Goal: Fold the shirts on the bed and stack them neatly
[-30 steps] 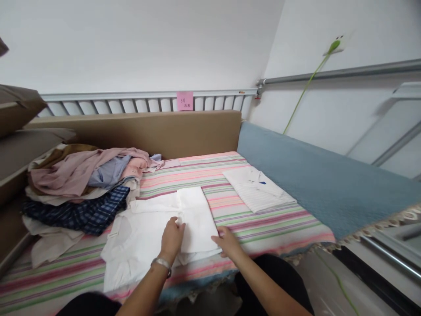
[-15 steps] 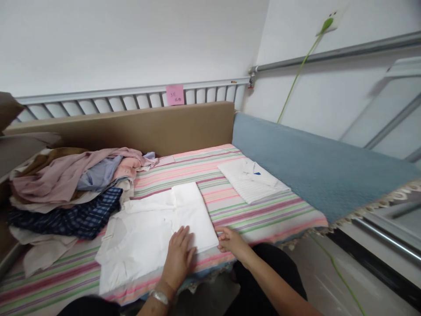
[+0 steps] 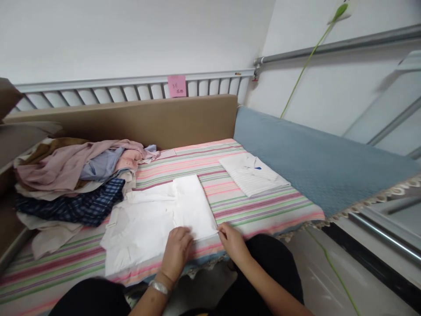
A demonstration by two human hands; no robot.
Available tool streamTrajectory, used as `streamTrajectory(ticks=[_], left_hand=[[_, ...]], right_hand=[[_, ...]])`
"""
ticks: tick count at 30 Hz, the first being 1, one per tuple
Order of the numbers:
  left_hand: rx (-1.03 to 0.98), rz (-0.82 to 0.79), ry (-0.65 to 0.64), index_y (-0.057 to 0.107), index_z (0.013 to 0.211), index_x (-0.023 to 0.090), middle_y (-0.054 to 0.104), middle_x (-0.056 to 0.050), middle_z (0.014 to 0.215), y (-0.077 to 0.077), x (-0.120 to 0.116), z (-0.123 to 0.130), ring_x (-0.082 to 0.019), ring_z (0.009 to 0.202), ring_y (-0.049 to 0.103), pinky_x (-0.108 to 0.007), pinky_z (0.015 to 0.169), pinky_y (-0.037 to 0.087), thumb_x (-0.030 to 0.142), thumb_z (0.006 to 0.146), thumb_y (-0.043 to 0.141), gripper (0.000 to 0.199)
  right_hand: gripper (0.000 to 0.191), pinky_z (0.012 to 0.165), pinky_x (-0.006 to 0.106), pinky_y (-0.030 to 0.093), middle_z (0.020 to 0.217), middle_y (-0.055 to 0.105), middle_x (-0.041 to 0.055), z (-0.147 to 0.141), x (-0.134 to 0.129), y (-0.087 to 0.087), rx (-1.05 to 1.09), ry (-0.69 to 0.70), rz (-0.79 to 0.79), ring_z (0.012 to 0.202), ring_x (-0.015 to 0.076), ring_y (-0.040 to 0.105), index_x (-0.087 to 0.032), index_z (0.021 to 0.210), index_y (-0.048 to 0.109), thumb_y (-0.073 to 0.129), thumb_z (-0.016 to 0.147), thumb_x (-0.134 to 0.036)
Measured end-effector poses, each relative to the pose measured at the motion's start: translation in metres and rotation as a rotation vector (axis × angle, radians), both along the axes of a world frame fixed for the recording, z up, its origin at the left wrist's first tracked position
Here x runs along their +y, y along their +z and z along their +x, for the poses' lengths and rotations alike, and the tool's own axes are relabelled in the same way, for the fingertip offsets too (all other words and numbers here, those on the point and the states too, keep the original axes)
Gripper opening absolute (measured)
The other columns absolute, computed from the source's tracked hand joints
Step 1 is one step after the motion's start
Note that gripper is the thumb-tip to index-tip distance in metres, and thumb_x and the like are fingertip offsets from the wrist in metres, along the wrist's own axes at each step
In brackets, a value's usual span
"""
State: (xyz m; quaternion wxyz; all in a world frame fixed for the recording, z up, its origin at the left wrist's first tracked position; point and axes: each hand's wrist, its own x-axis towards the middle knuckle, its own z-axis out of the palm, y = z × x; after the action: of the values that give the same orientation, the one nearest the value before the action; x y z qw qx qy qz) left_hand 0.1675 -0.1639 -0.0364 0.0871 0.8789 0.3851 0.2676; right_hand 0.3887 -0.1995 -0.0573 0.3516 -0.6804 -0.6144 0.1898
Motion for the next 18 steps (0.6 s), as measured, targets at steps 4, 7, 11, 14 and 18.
streamTrajectory(ticks=[4, 7, 11, 14, 18], left_hand=[[0.023, -0.033, -0.046, 0.062, 0.096, 0.022, 0.064, -0.006, 0.102, -0.005, -0.010, -0.001, -0.020, 0.094, 0.057, -0.041, 0.082, 0.049, 0.021, 0.086, 0.046, 0.019], [0.016, -0.039, -0.037, 0.064, 0.090, 0.022, 0.065, -0.006, 0.097, -0.001, -0.008, -0.003, -0.019, 0.091, 0.059, -0.040, 0.081, 0.050, 0.025, 0.087, 0.045, 0.019], [-0.001, 0.090, 0.101, 0.059, 0.109, 0.020, 0.062, -0.009, 0.117, 0.011, 0.011, 0.004, -0.022, 0.113, 0.053, -0.044, 0.095, 0.045, 0.025, 0.089, 0.041, 0.028], [0.092, 0.120, 0.209, 0.044, 0.130, 0.016, 0.044, -0.014, 0.139, 0.006, 0.029, 0.013, -0.028, 0.133, 0.032, -0.050, 0.103, 0.037, 0.033, 0.089, 0.041, 0.045], [0.219, 0.039, 0.258, 0.033, 0.137, 0.009, 0.031, -0.020, 0.145, -0.019, 0.038, 0.015, -0.033, 0.136, 0.022, -0.051, 0.106, 0.032, 0.048, 0.087, 0.038, 0.063]], right_hand=[[0.014, 0.061, 0.025, 0.038, 0.065, 0.057, 0.0004, 0.009, -0.001, -0.003, -0.035, -0.003, -0.043, 0.065, 0.0156, 0.054, -0.020, 0.070, 0.052, 0.041, 0.077, -0.017], [0.018, 0.063, 0.027, 0.042, 0.068, 0.061, 0.0019, 0.014, 0.003, 0.011, -0.072, -0.025, -0.122, 0.068, 0.0172, 0.057, -0.020, 0.072, 0.057, 0.040, 0.076, -0.015], [0.029, 0.087, 0.035, 0.044, 0.104, 0.064, 0.0097, 0.002, 0.024, 0.035, -0.058, -0.030, 0.056, 0.100, 0.0213, 0.058, -0.018, 0.100, 0.062, 0.038, 0.084, -0.024], [0.038, 0.104, 0.040, 0.034, 0.128, 0.053, 0.0116, -0.013, 0.050, 0.034, -0.006, 0.040, 0.154, 0.123, 0.0232, 0.044, -0.017, 0.117, 0.056, 0.042, 0.084, -0.030], [0.043, 0.101, 0.043, 0.039, 0.121, 0.058, 0.0142, -0.010, 0.085, 0.015, 0.256, -0.102, -0.026, 0.114, 0.0249, 0.053, -0.014, 0.119, 0.055, 0.049, 0.079, -0.029]])
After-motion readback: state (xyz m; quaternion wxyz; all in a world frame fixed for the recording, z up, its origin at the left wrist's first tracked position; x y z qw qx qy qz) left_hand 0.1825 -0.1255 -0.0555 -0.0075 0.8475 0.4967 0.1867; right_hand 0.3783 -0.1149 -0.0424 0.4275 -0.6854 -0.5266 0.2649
